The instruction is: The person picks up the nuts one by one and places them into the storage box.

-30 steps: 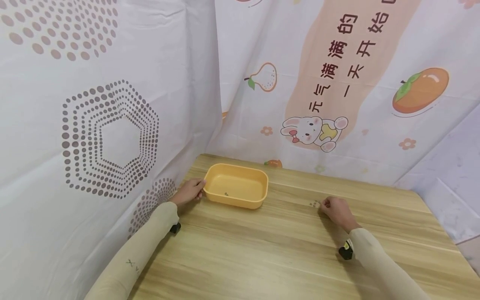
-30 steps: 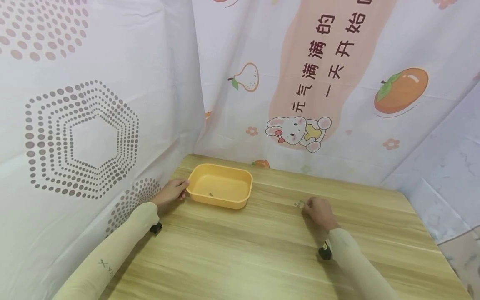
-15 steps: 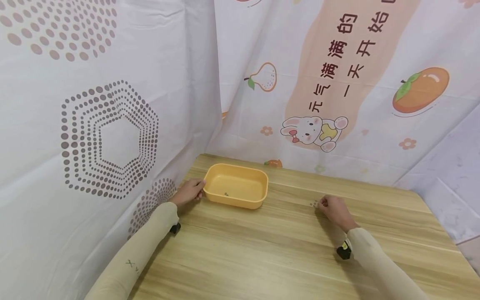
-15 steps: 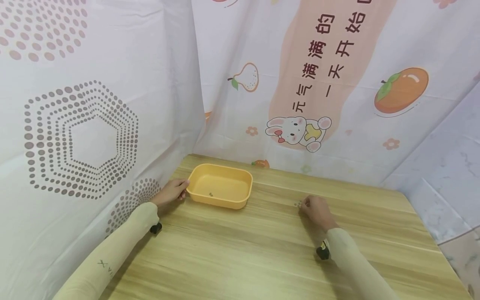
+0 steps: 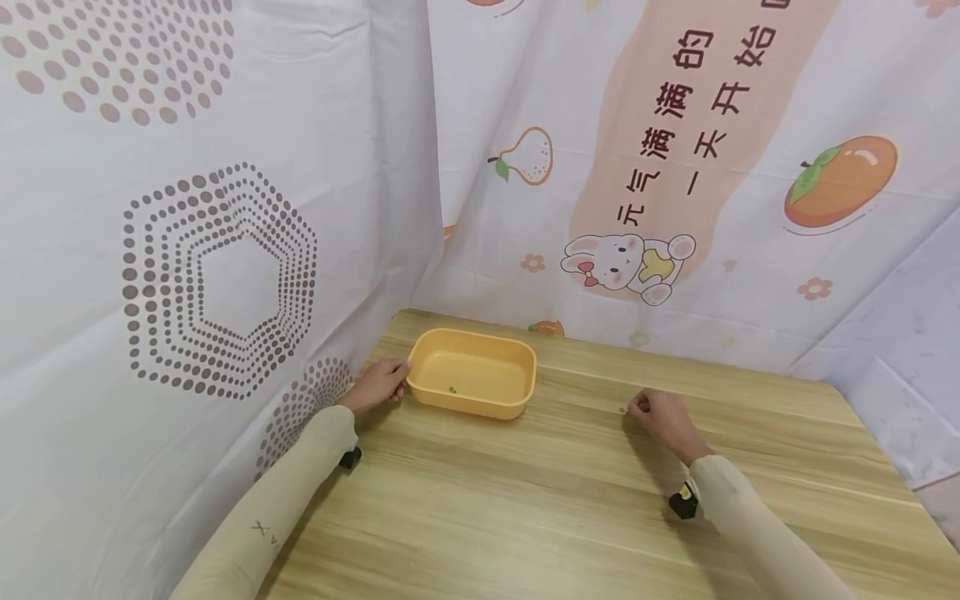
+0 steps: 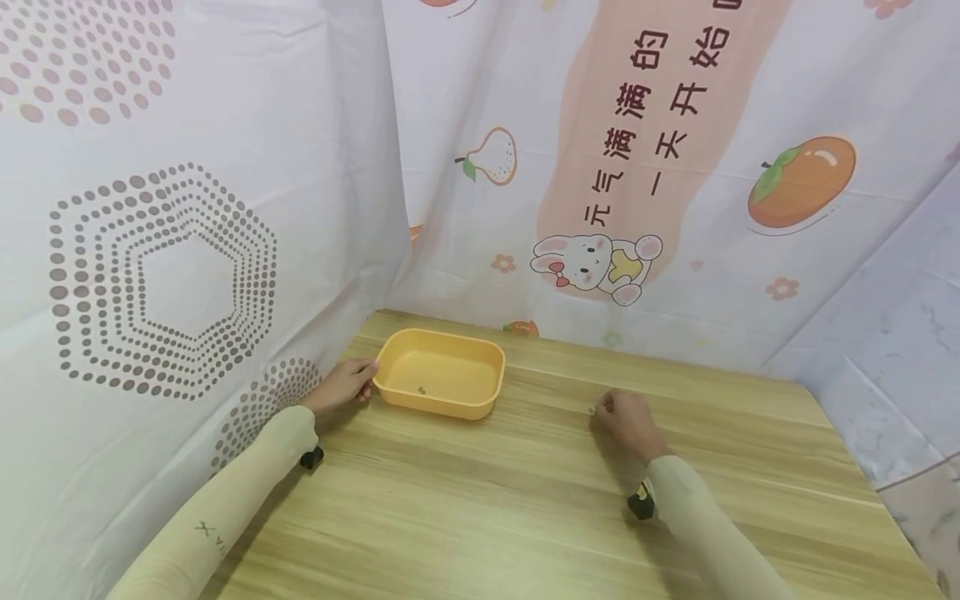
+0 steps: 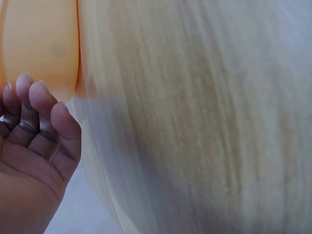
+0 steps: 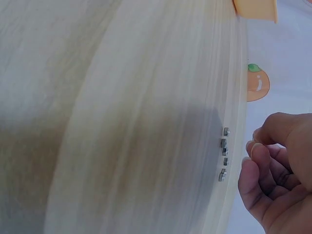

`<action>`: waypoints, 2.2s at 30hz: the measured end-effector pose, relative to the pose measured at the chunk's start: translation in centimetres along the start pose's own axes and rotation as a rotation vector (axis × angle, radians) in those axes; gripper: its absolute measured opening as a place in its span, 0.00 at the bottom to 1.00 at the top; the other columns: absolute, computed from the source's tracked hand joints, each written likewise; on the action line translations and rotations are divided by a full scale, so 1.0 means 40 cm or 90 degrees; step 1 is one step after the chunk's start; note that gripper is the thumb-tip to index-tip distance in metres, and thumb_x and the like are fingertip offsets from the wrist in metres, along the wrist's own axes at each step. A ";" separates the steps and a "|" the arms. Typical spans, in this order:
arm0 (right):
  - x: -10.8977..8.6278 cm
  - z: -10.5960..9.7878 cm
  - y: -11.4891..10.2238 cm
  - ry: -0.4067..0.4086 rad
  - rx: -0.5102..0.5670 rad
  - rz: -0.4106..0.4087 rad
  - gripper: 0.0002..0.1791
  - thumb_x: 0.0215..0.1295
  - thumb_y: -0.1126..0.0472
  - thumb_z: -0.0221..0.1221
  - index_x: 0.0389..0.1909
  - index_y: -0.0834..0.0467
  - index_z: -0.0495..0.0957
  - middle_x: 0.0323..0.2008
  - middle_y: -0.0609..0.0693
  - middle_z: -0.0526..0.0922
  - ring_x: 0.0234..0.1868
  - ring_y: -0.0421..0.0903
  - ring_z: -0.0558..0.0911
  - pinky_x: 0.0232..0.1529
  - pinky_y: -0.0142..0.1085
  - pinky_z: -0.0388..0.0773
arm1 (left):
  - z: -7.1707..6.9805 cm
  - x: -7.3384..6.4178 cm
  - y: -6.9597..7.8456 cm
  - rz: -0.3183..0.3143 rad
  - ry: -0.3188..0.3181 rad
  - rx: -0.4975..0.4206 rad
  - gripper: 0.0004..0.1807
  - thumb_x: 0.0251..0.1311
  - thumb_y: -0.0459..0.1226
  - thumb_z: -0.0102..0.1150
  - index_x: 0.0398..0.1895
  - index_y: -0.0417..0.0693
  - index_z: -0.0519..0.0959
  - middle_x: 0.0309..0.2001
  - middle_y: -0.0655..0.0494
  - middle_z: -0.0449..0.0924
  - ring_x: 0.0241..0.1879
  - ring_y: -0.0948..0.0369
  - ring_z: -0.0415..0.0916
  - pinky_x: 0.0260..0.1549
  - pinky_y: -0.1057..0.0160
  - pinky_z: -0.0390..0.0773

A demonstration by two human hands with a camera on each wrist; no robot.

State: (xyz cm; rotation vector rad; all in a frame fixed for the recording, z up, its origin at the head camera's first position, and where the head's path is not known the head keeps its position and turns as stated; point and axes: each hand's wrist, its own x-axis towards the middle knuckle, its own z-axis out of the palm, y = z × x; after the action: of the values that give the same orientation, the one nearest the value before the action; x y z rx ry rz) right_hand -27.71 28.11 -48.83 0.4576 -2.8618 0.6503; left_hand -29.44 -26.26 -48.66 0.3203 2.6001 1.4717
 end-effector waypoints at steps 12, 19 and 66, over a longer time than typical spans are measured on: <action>0.003 -0.001 -0.022 0.003 0.000 -0.004 0.06 0.70 0.66 0.59 0.34 0.62 0.84 0.31 0.52 0.86 0.32 0.49 0.84 0.36 0.47 0.81 | 0.003 0.000 -0.001 -0.004 0.008 0.015 0.20 0.84 0.40 0.40 0.30 0.42 0.72 0.24 0.51 0.75 0.22 0.58 0.71 0.24 0.64 0.74; 0.007 -0.001 -0.032 -0.001 0.021 -0.017 0.05 0.71 0.67 0.60 0.36 0.63 0.84 0.31 0.51 0.85 0.30 0.44 0.82 0.33 0.43 0.80 | -0.001 0.002 -0.006 -0.006 0.005 0.017 0.20 0.84 0.42 0.40 0.33 0.42 0.75 0.24 0.52 0.75 0.21 0.60 0.70 0.22 0.65 0.73; 0.049 0.016 -0.122 -0.022 0.051 -0.030 0.06 0.71 0.66 0.59 0.38 0.63 0.84 0.32 0.51 0.86 0.30 0.43 0.81 0.34 0.42 0.80 | 0.003 0.000 0.004 -0.005 0.017 0.014 0.21 0.84 0.42 0.41 0.34 0.37 0.75 0.24 0.49 0.75 0.21 0.60 0.70 0.22 0.66 0.73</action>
State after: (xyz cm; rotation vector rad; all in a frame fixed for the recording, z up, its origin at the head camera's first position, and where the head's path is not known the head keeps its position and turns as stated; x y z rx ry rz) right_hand -28.01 23.13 -47.05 0.5510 -2.8550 0.7592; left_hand -29.39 -26.07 -48.59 0.2951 2.6374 1.4557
